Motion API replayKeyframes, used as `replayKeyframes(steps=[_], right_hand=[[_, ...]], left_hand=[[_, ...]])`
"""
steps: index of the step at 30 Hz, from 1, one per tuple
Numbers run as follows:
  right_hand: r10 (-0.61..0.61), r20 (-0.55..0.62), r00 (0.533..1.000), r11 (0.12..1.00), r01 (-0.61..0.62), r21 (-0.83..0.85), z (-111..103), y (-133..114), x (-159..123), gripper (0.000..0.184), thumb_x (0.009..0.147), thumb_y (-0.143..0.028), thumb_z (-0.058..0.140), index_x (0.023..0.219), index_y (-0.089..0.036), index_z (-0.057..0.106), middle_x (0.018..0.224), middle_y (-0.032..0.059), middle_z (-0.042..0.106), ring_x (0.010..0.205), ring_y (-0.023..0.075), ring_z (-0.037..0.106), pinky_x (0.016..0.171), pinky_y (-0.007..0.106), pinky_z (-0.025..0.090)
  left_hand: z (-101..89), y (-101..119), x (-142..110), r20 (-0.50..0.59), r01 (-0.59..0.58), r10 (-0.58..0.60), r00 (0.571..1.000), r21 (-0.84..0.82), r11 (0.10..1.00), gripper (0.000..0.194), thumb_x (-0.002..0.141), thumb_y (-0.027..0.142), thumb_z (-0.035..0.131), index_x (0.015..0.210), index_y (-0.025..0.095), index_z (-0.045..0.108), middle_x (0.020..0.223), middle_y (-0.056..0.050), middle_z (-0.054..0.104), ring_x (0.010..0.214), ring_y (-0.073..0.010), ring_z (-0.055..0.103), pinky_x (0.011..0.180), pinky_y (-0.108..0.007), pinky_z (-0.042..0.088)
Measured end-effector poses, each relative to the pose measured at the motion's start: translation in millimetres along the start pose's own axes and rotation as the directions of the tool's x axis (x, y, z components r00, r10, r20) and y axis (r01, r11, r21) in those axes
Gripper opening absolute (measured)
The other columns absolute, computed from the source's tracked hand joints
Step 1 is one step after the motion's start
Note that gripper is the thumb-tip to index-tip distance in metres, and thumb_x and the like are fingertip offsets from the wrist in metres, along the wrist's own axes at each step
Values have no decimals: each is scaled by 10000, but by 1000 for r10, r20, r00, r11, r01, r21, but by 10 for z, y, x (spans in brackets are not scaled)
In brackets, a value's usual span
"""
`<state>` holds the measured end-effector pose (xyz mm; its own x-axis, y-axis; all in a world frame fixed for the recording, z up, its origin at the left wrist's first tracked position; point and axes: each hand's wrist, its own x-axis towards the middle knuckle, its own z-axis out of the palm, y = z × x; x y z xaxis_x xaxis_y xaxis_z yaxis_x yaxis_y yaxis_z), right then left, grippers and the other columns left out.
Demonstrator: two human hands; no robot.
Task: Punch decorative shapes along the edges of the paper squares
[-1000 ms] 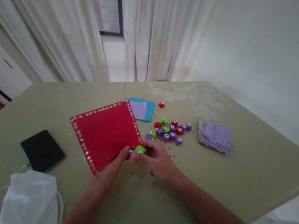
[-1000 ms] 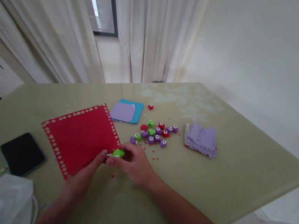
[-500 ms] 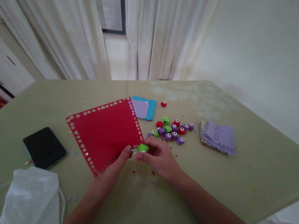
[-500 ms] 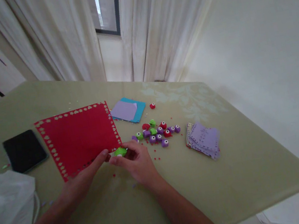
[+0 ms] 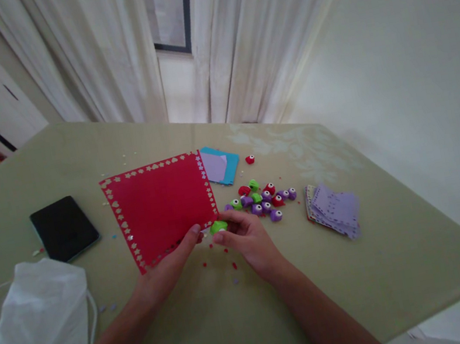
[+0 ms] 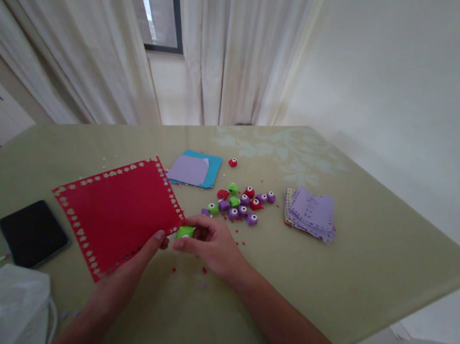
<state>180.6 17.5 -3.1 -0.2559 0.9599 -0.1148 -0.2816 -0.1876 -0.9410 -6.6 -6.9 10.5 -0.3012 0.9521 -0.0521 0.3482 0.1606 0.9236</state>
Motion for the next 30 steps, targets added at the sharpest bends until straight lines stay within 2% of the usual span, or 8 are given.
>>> replayKeyframes(steps=[4, 9, 13, 17, 22, 26, 30], right_hand=[[37, -93, 995, 999, -36, 7, -9, 1, 2, 423, 592, -396, 1059, 908, -220, 840, 774, -13, 768, 632, 117, 613, 601, 228, 484], [49, -77, 996, 997, -45, 60, 27, -11, -17, 432, 597, -406, 1057, 874, -211, 788, 762, -21, 754, 616, 119, 635, 615, 239, 529], [40, -71, 997, 998, -36, 52, 53, -22, -32, 459, 583, -399, 1072, 890, -216, 784, 813, -8, 782, 656, 132, 666, 629, 242, 542], [19, -71, 997, 999, -15, 51, 40, 7, -30, 500, 621, -526, 1052, 937, -215, 823, 829, 2, 793, 653, 124, 667, 638, 236, 542], [61, -25, 998, 983, -55, 175, 19, 64, -3, 571, 691, -698, 969, 844, -173, 805, 732, 15, 750, 619, 110, 666, 588, 197, 521], [118, -27, 993, 956, -106, 273, 32, 59, -11, 568, 672, -672, 995, 845, -172, 788, 786, 28, 773, 618, 108, 668, 576, 190, 538], [142, -21, 990, 942, -129, 310, 45, 34, -30, 469, 689, -539, 1034, 866, -183, 785, 817, 15, 782, 617, 98, 678, 577, 176, 555]], left_hand=[[8, 46, -31, -9, 58, -58, 998, 22, 998, 193, 819, 474, 751, 866, 292, 797, 1043, -59, 882, 1212, -360, 794, 1206, -507, 545], [31, 108, -37, -13, 100, -100, 995, 11, 995, 188, 770, 465, 724, 821, 291, 774, 1050, -82, 879, 1206, -385, 795, 1235, -562, 498], [36, 105, -39, 17, 109, -109, 994, -14, 994, 221, 760, 468, 736, 876, 294, 810, 1021, -70, 886, 1122, -375, 824, 1158, -538, 578], [27, 66, -41, 29, 97, -96, 995, -45, 994, 253, 761, 518, 748, 813, 277, 802, 975, -79, 883, 1049, -373, 839, 1113, -521, 614], [20, 37, -31, -1, 39, -40, 999, -65, 997, 300, 747, 565, 772, 756, 265, 769, 912, -80, 866, 1018, -367, 839, 1063, -506, 643], [32, 61, -38, -36, 33, -35, 999, -61, 998, 263, 736, 515, 791, 818, 265, 775, 924, -80, 866, 1062, -375, 829, 1127, -532, 601], [28, 75, -50, -9, 35, -35, 999, -55, 998, 225, 778, 491, 775, 825, 271, 775, 950, -92, 865, 1130, -387, 813, 1177, -545, 562]])
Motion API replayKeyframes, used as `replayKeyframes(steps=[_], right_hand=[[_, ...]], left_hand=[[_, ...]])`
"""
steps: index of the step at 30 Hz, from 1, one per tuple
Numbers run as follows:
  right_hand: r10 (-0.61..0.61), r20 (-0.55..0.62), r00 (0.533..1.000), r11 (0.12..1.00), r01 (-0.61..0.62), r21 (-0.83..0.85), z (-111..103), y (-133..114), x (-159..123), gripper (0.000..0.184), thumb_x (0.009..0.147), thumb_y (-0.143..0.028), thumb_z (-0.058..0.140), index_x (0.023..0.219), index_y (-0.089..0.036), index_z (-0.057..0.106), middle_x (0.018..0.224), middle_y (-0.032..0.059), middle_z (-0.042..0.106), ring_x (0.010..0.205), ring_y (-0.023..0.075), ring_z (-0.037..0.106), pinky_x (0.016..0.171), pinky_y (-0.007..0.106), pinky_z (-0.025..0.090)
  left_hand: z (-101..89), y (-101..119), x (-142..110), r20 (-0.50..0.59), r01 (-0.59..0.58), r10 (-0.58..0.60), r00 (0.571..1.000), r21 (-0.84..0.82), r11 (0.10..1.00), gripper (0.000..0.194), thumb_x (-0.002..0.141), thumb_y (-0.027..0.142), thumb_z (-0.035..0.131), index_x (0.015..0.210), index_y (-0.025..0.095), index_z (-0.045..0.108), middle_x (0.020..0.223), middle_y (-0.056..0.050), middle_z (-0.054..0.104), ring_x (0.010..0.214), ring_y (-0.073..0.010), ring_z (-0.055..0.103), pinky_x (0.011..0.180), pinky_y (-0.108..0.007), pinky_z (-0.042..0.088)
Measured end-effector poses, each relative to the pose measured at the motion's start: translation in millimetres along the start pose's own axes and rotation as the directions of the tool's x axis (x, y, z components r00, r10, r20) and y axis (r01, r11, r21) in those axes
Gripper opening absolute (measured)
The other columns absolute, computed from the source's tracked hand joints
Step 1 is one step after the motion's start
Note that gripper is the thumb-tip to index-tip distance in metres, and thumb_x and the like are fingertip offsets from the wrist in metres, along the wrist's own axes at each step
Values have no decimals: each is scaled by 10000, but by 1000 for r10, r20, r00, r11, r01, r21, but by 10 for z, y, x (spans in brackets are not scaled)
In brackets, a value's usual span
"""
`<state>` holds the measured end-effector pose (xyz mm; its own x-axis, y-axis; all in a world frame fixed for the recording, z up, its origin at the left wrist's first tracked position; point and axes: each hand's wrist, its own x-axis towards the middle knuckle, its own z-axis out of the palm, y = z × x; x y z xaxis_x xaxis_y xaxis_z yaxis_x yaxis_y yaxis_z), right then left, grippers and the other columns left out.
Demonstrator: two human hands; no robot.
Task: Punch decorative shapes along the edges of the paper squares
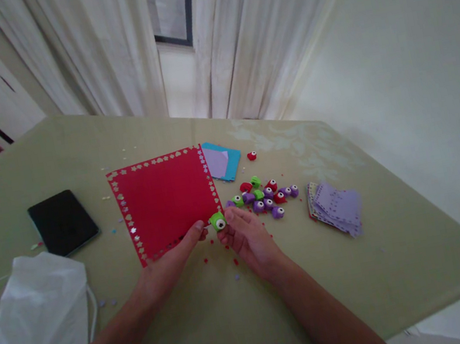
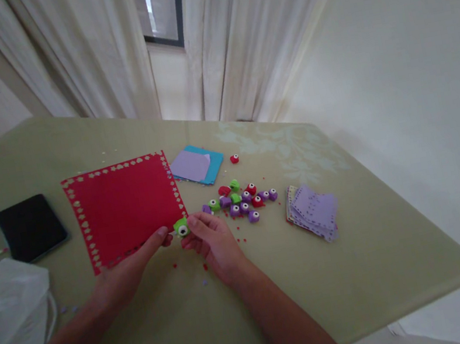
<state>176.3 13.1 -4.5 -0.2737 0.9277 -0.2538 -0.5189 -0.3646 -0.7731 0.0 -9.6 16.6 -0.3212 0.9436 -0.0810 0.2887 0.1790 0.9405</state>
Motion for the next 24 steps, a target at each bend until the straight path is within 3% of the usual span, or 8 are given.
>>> replayKeyframes(steps=[3, 7, 14, 24], right_hand=[[16, 3, 1000, 1000, -16, 20, 4, 4, 6, 437, 689, -481, 1043, 885, -191, 781, 820, 11, 783, 636, 114, 707, 606, 194, 588], [12, 7, 1000, 999, -12, 48, 3, 29, 28, 486, 684, -535, 1036, 920, -190, 789, 870, 27, 802, 694, 130, 750, 668, 208, 618], [-27, 12, 1000, 999, 27, -25, 17, 23, -3, 444, 687, -470, 1045, 939, -185, 818, 862, 7, 784, 661, 90, 681, 634, 184, 557], [-29, -4, 1000, 998, 29, -53, 21, 16, -6, 456, 676, -512, 1038, 901, -194, 801, 831, 4, 763, 637, 101, 652, 612, 209, 533]], left_hand=[[-2, -8, 0, 35, 15, -15, 999, -7, 1000, 218, 790, 493, 768, 838, 281, 779, 995, -84, 874, 1135, -374, 815, 1179, -527, 565], [5, 4, -2, 2, 11, -11, 1000, -18, 1000, 223, 757, 494, 780, 849, 291, 769, 1029, -75, 875, 1180, -361, 802, 1196, -512, 548], [-5, 54, -14, 47, 33, -33, 998, -8, 999, 201, 741, 482, 749, 789, 288, 732, 990, -79, 878, 1053, -359, 836, 1112, -511, 615], [21, 50, -27, 44, 39, -38, 998, -20, 999, 227, 751, 494, 746, 820, 278, 743, 939, -91, 857, 1118, -370, 819, 1150, -534, 586]])
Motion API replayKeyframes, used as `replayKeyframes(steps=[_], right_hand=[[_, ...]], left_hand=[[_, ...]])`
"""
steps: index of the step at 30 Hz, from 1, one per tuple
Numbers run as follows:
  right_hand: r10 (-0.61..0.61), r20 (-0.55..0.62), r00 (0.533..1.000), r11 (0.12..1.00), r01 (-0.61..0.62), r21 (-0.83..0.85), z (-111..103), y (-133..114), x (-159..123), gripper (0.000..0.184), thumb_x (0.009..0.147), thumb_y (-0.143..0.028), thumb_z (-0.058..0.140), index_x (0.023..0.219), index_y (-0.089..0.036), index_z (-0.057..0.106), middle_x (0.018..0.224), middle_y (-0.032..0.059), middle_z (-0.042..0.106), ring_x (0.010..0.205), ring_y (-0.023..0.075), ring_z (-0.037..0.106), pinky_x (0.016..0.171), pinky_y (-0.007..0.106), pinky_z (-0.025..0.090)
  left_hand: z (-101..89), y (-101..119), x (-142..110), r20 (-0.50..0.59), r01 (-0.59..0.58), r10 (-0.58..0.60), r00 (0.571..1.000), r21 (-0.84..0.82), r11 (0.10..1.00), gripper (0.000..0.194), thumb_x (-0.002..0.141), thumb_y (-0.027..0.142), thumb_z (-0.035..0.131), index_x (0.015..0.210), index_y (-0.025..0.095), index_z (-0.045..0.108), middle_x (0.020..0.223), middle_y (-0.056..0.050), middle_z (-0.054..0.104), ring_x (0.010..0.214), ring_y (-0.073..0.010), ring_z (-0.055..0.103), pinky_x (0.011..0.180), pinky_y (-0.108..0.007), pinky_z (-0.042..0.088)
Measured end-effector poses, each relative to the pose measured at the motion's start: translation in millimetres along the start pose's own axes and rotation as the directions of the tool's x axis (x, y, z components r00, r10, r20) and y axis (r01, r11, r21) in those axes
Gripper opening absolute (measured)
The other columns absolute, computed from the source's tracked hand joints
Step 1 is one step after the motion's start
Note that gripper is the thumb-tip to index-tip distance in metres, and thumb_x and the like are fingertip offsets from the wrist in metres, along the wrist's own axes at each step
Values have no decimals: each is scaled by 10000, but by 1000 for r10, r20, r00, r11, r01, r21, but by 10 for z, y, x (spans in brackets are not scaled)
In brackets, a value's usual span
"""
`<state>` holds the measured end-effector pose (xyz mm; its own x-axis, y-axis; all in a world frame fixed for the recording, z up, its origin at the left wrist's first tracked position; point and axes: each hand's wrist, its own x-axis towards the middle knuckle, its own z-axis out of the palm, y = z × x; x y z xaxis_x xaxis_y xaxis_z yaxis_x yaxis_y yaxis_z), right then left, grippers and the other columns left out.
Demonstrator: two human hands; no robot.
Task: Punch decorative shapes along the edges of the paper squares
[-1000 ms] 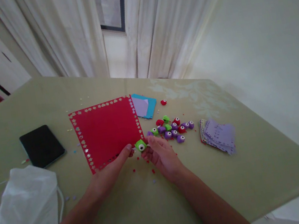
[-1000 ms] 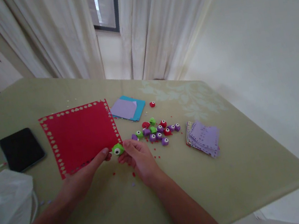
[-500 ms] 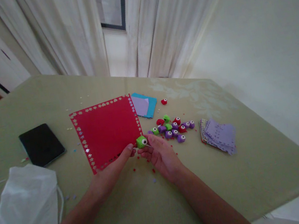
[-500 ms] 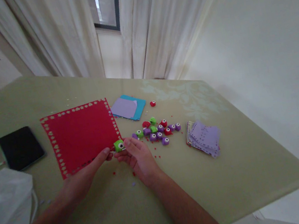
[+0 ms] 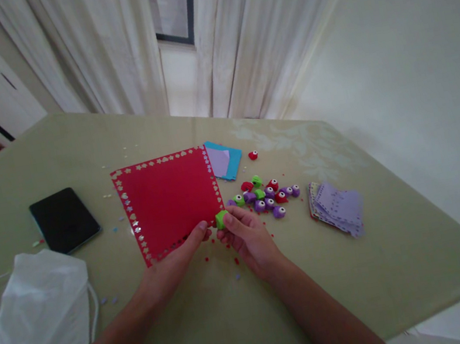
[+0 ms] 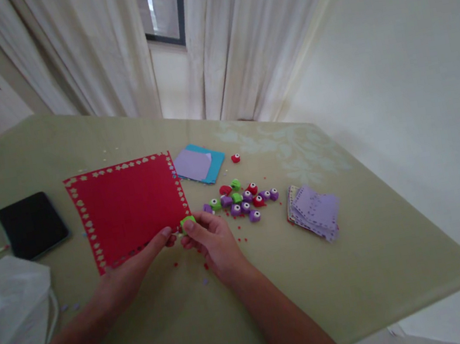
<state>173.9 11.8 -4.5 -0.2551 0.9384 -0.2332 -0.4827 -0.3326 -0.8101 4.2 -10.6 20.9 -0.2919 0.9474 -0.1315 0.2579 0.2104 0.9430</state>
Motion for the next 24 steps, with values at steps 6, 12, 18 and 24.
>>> replayKeyframes(steps=[6, 12, 18, 24], right_hand=[[-20, -8, 1000, 1000, 20, -22, -12, 10, 4, 497, 687, -560, 1025, 929, -192, 795, 843, 13, 765, 631, 111, 657, 602, 224, 554], [-9, -14, 1000, 1000, 9, -8, -1, 0, -2, 487, 678, -541, 1035, 906, -189, 786, 811, 3, 758, 625, 106, 675, 593, 204, 553], [-2, -11, 1000, 1000, 2, -21, -1, 8, -5, 470, 680, -522, 1033, 892, -191, 776, 821, 7, 767, 630, 110, 674, 606, 214, 550], [-5, -17, 1000, 1000, 5, -15, 1, 16, 7, 455, 676, -507, 1035, 881, -197, 772, 823, 6, 761, 630, 114, 663, 601, 222, 551]], left_hand=[[-2, 58, -20, -8, 8, -8, 1000, -16, 1000, 209, 727, 483, 734, 785, 282, 724, 932, -90, 855, 1116, -373, 821, 1115, -534, 610], [16, 70, -38, 5, 28, -28, 1000, -36, 999, 204, 742, 458, 750, 841, 279, 754, 990, -89, 871, 1100, -368, 829, 1100, -511, 627], [29, 51, -36, -5, 10, -10, 1000, -42, 999, 249, 771, 401, 765, 993, 296, 811, 1015, -61, 881, 1149, -354, 820, 1117, -508, 620], [39, 46, -42, -3, 5, -5, 1000, -43, 999, 337, 754, 427, 766, 1058, 292, 817, 978, -55, 877, 1154, -359, 815, 1134, -518, 608]])
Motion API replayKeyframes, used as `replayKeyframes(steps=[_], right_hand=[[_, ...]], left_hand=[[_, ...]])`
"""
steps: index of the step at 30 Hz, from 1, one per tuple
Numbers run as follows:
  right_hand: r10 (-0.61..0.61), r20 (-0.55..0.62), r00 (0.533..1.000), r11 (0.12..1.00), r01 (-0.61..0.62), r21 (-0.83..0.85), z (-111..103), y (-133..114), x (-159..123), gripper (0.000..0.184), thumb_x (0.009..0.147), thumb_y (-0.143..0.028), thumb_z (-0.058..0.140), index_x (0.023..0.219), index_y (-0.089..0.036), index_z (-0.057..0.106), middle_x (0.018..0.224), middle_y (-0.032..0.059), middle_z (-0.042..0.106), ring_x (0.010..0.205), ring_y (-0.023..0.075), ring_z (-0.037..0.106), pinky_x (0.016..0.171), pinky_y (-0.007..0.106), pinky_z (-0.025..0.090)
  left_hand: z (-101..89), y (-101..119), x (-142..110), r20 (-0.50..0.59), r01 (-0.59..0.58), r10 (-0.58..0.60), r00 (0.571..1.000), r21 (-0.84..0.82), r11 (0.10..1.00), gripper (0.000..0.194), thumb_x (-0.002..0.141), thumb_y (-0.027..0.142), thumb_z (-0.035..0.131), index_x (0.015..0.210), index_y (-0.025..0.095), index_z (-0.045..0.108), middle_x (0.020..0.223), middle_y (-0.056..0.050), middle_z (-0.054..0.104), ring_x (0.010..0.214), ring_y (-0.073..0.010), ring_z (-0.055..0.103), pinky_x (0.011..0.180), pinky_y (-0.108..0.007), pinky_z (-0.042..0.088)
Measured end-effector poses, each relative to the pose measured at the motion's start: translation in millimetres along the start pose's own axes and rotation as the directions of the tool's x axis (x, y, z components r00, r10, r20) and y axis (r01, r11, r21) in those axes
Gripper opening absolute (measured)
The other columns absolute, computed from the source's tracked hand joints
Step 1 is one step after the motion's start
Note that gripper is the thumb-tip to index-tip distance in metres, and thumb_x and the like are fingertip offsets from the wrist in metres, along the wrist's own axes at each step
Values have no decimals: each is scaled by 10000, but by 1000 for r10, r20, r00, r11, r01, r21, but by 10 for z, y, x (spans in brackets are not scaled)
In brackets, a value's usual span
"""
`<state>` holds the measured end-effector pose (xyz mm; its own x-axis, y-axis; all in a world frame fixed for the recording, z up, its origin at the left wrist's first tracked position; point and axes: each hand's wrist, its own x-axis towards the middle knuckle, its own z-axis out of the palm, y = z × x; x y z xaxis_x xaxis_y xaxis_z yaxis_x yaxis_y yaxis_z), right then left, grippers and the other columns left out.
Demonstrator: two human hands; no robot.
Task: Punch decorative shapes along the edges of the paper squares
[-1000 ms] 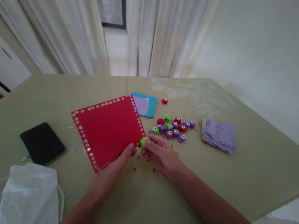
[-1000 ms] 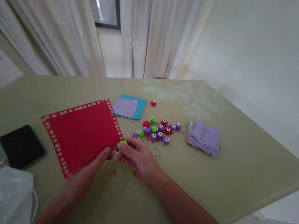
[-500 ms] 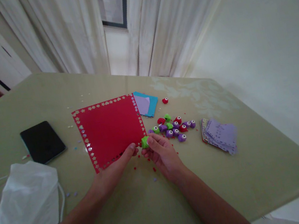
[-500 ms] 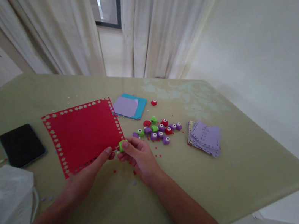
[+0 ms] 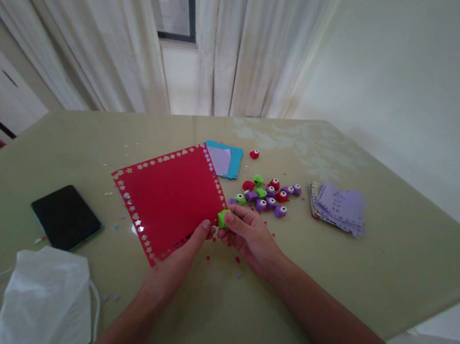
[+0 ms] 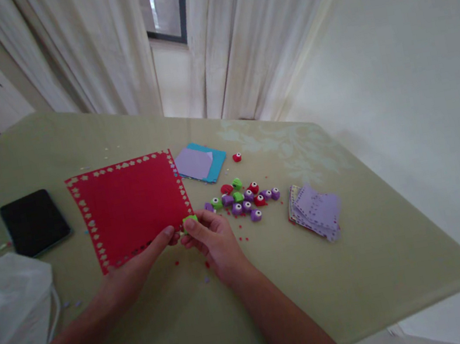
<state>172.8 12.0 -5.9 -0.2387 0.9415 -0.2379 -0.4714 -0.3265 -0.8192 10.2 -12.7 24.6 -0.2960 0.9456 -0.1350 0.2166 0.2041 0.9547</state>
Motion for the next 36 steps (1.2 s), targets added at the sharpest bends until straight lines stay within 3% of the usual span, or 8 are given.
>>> replayKeyframes(steps=[20, 24, 36], right_hand=[[-2, -4, 1000, 1000, 2, 22, 37, -11, -10, 463, 649, -502, 1055, 822, -186, 765, 757, -16, 725, 610, 90, 628, 586, 195, 511], [2, -15, 1000, 1000, -2, 17, 43, -12, -8, 484, 623, -520, 1065, 804, -181, 771, 730, -14, 727, 600, 88, 633, 575, 186, 506], [-5, -46, 999, 1000, 6, 28, 59, 3, 3, 497, 594, -534, 1074, 761, -181, 766, 671, -27, 704, 561, 79, 617, 545, 174, 479]], left_hand=[[10, -39, -4, -9, -32, 32, 999, -11, 999, 392, 747, 477, 805, 1084, 276, 801, 1025, -83, 874, 1216, -401, 788, 1191, -593, 552], [27, -71, 12, -18, -74, 74, 997, -55, 996, 356, 736, 459, 815, 1057, 306, 793, 996, -66, 877, 1182, -402, 801, 1142, -587, 597], [40, -101, 15, 6, -42, 43, 999, -103, 994, 332, 703, 506, 831, 961, 302, 789, 937, -82, 868, 1121, -424, 819, 1083, -590, 632]])
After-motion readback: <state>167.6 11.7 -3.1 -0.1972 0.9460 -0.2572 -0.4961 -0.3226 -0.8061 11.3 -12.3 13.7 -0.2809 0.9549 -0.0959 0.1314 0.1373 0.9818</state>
